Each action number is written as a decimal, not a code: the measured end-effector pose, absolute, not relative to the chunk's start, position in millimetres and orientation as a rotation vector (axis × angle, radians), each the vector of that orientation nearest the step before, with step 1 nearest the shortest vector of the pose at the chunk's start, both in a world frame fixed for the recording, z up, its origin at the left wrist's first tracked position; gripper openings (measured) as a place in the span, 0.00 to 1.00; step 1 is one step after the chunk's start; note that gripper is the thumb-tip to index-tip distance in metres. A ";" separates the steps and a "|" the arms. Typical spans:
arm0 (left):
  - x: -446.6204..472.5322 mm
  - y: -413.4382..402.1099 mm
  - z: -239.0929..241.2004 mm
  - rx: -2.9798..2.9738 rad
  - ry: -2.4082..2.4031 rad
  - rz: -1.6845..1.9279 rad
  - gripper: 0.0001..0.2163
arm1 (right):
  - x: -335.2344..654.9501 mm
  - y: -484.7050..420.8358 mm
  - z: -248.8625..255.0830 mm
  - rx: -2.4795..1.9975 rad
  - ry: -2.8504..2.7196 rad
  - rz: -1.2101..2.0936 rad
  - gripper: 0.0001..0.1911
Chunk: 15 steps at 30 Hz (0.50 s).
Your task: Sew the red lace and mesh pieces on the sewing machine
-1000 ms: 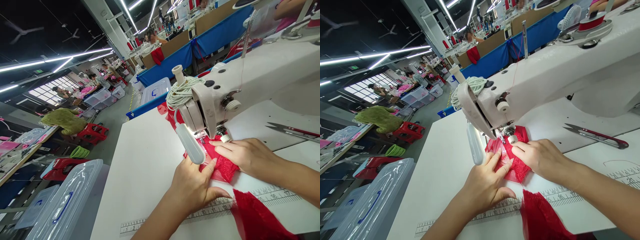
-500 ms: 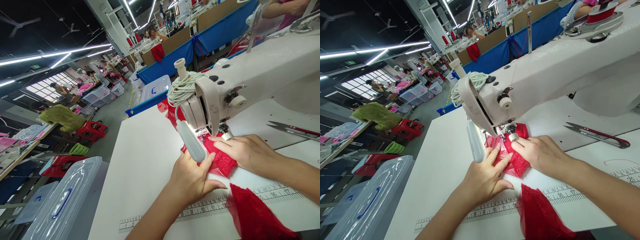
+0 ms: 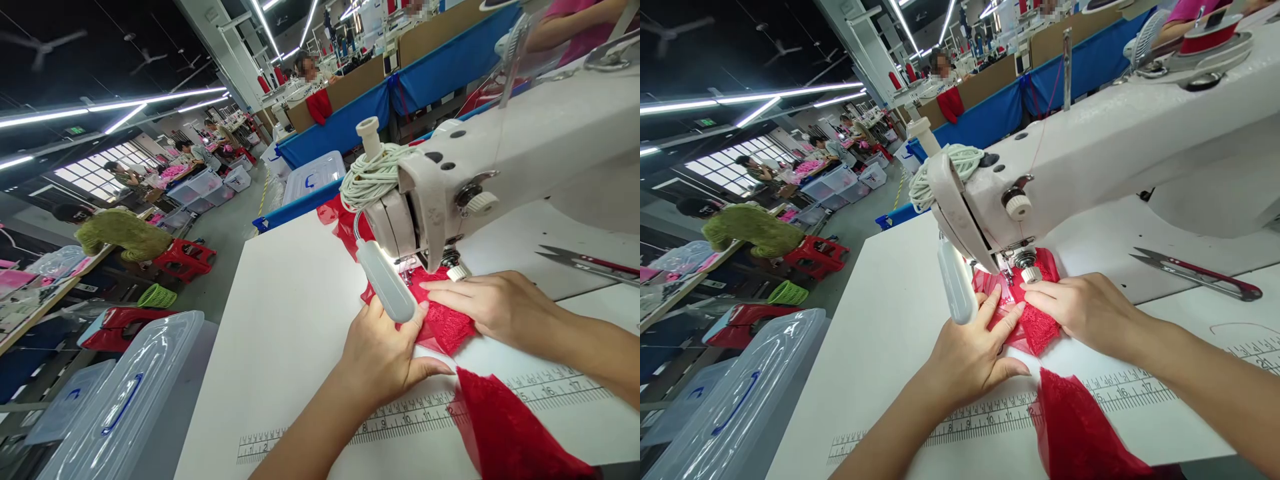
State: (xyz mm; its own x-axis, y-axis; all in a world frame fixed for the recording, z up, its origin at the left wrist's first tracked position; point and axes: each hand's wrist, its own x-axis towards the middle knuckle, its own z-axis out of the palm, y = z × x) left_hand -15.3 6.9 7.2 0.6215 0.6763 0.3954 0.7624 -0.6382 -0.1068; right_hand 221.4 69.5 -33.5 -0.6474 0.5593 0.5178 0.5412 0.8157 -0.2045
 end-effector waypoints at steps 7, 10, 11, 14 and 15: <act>-16.4 6.6 9.8 -2.599 -1.220 -0.412 0.37 | 222.7 70.4 -41.4 -0.855 -2.411 -0.002 0.26; -15.9 7.6 10.6 -2.606 -1.260 -0.419 0.37 | 222.3 71.0 -39.5 -0.865 -2.438 0.004 0.26; -15.8 8.2 10.4 -2.609 -1.271 -0.424 0.38 | 222.2 71.4 -39.3 -0.872 -2.440 0.005 0.26; -15.7 10.1 9.2 -2.607 -1.280 -0.460 0.38 | 222.3 72.5 -40.3 -0.889 -2.428 0.007 0.26; -15.5 10.5 8.7 -2.602 -1.274 -0.473 0.39 | 222.5 72.7 -40.8 -0.884 -2.429 0.009 0.27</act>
